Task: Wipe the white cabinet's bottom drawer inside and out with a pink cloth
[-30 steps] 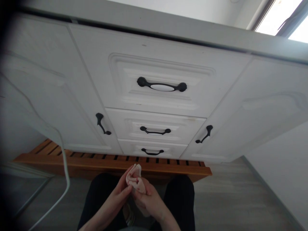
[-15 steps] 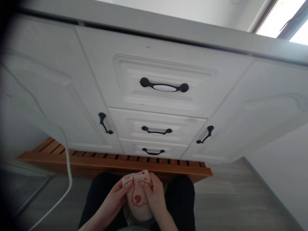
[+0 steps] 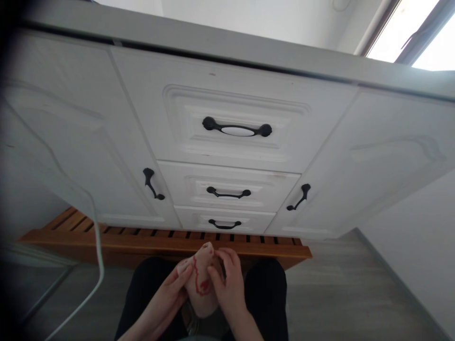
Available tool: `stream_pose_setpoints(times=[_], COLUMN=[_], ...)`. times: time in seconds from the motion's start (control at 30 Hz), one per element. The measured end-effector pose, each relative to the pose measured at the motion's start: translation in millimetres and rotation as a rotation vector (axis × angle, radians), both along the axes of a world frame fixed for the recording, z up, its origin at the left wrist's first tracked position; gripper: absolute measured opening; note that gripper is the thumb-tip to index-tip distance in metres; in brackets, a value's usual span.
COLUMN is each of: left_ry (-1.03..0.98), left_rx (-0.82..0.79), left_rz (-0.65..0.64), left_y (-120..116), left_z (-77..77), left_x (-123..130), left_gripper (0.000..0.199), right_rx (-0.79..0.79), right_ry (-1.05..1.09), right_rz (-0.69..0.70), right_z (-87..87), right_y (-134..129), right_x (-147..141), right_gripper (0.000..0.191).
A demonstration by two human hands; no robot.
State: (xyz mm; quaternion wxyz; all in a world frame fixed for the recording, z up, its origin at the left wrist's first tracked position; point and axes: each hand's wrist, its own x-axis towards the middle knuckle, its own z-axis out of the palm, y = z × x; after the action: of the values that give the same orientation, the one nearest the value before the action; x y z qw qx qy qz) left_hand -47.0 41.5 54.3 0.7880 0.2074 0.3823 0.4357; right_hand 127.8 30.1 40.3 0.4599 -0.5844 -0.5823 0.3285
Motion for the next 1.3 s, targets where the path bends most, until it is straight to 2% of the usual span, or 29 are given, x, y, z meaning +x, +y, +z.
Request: stream_pose_setpoints(times=[0.1,0.17,0.2,0.37,0.47,0.6,0.67,0.77,0.83,0.9,0.97,1.07,1.17,1.3], left_ry=[0.09,0.166,0.203,0.403,0.566,0.74,0.74,0.625,0.512,0.378,0.226,0.083,0.097,0.098], left_rx=[0.063,0.095,0.11,0.242,0.372,0.495,0.528,0.518,0.454,0.31,0.131,-0.143,-0.351,-0.46], left_rz=[-0.013,-0.018,-0.019,-0.043,-0.116,-0.157,-0.174,-0.256,-0.288,-0.264,-0.18,0.023,0.192,0.21], left_y=[-1,-3,-4,-1,6,13,14,11,8,7,9,16,23,21], left_z=[0.9,3.7,5.4,9.5,6.4,1.8,2.4,7.1,9.2,8.0,3.4,-4.8,-9.0,-8.2], left_x=[3,6,7,3,-5,-14,-17,-18,-17,-14,-11,-9,-9,-3], left_gripper=[0.042,0.041,0.042,0.043,0.036,0.032,0.031,0.027,0.028,0.028,0.029,0.024,0.018,0.015], right_rx=[-0.098,-0.176,-0.202,-0.257,-0.294,-0.36,-0.412,-0.488,-0.517,-0.539,-0.561,-0.608,-0.522,-0.309], right_ry=[0.128,0.212,0.241,0.188,0.044,-0.152,-0.164,-0.03,0.126,0.32,0.555,0.838,0.799,0.603], right_rz=[0.219,0.271,0.266,0.252,0.313,0.38,0.422,0.566,0.669,0.683,0.589,0.421,0.352,0.247], right_z=[2.6,4.0,4.9,15.4,25.4,37.6,42.3,45.4,42.6,35.1,23.6,3.9,-10.4,-11.8], right_y=[-11,-15,-16,-8,-2,3,3,2,2,2,1,-4,-11,-16], right_x=[-12,-22,-25,-23,-12,2,7,13,17,19,22,29,33,28], right_gripper=[0.077,0.1,0.104,0.091,0.082,0.06,0.053,0.054,0.057,0.061,0.071,0.083,0.081,0.082])
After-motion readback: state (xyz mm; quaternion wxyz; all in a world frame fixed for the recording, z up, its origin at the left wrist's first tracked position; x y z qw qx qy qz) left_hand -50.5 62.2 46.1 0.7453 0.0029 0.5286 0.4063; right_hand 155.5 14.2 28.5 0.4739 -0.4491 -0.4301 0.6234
